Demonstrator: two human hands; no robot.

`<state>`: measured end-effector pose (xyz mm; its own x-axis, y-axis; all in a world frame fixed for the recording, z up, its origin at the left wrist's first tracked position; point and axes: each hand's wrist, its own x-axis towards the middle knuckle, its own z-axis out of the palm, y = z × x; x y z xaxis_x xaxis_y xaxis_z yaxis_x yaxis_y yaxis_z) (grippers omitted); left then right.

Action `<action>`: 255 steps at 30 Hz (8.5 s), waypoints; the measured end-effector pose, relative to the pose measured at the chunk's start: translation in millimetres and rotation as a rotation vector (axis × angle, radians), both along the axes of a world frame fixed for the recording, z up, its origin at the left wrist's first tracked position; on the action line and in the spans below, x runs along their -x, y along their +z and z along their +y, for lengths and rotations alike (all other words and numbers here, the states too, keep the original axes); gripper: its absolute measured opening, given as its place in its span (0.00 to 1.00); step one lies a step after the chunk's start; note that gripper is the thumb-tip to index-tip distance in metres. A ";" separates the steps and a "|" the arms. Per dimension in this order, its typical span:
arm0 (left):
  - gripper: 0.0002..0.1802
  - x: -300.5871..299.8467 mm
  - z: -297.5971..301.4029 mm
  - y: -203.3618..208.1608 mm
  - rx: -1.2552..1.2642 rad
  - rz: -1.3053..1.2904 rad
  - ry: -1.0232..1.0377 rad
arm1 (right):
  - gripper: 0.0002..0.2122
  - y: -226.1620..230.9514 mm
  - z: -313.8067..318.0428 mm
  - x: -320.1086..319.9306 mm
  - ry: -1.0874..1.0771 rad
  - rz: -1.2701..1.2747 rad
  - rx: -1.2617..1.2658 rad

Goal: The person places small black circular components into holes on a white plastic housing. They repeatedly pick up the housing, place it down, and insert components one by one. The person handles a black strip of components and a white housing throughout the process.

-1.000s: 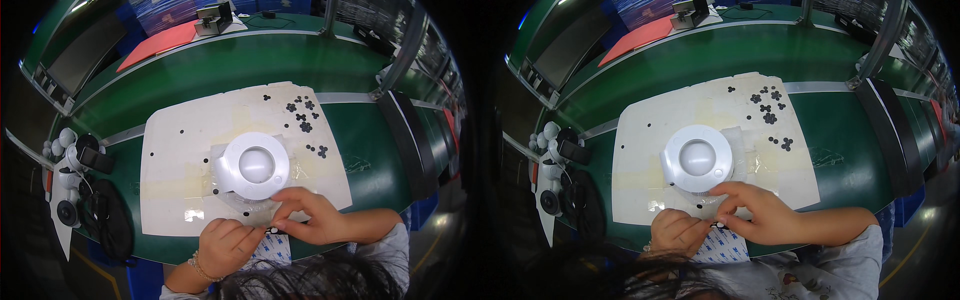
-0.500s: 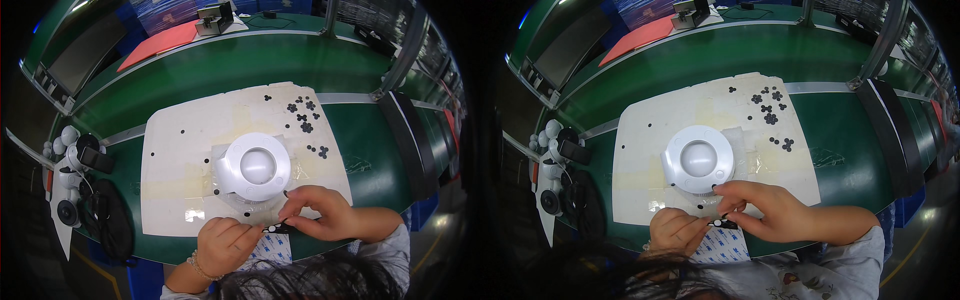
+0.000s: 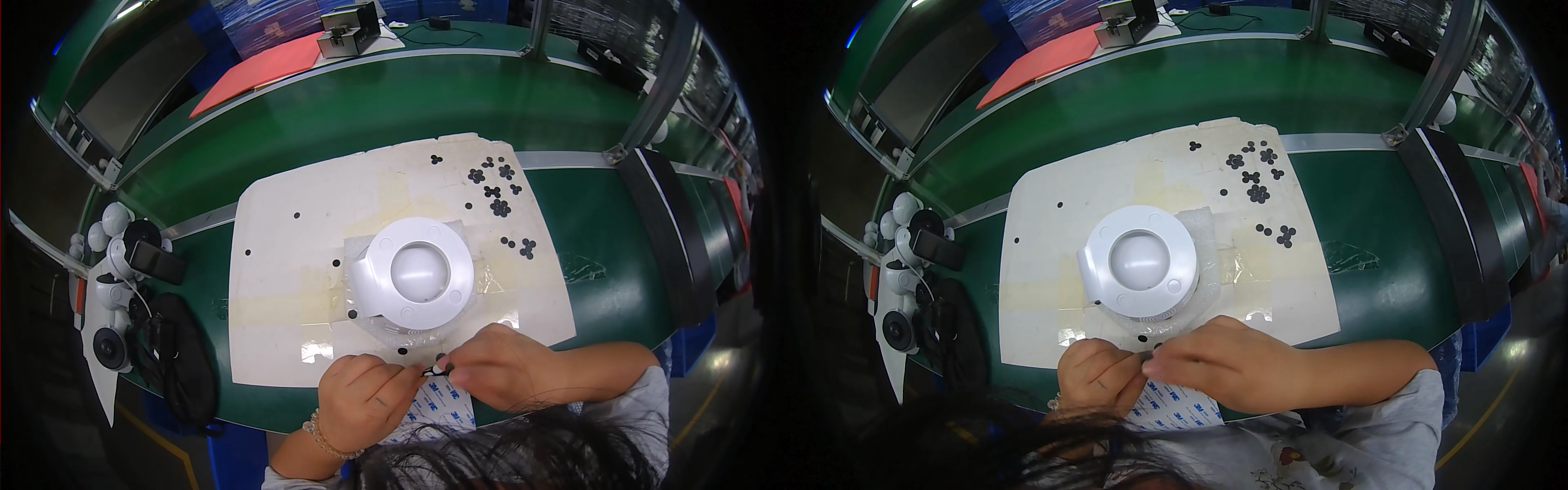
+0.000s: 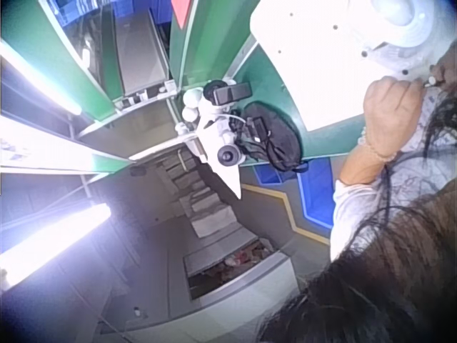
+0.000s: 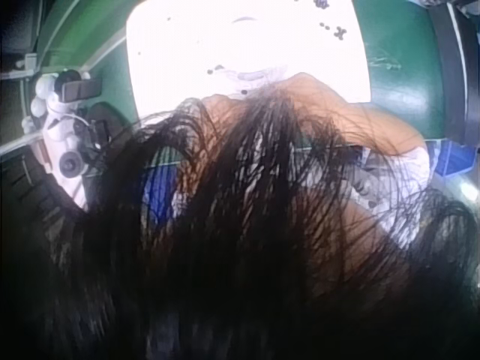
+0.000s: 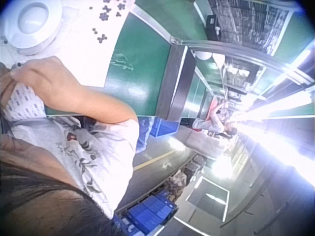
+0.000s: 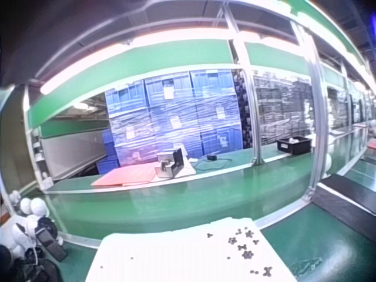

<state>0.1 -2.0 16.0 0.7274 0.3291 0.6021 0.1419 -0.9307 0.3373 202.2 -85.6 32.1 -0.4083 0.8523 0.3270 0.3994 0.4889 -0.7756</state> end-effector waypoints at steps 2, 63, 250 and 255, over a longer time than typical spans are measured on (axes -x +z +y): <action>0.14 -0.3 0.0 -1.7 0.012 0.009 0.000 | 0.18 -1.3 -1.2 0.5 0.063 -0.050 -0.087; 0.07 9.0 -2.3 -3.0 -0.033 0.023 0.115 | 0.30 32.9 80.3 -1.7 -0.281 0.074 -0.078; 0.16 -5.4 -17.7 0.2 0.017 -0.163 -0.086 | 0.04 20.7 -2.6 9.2 -0.243 -0.321 -0.217; 0.15 -5.8 -18.1 2.2 0.037 -0.118 -0.061 | 0.05 18.8 -6.1 14.4 -0.310 -0.470 -0.355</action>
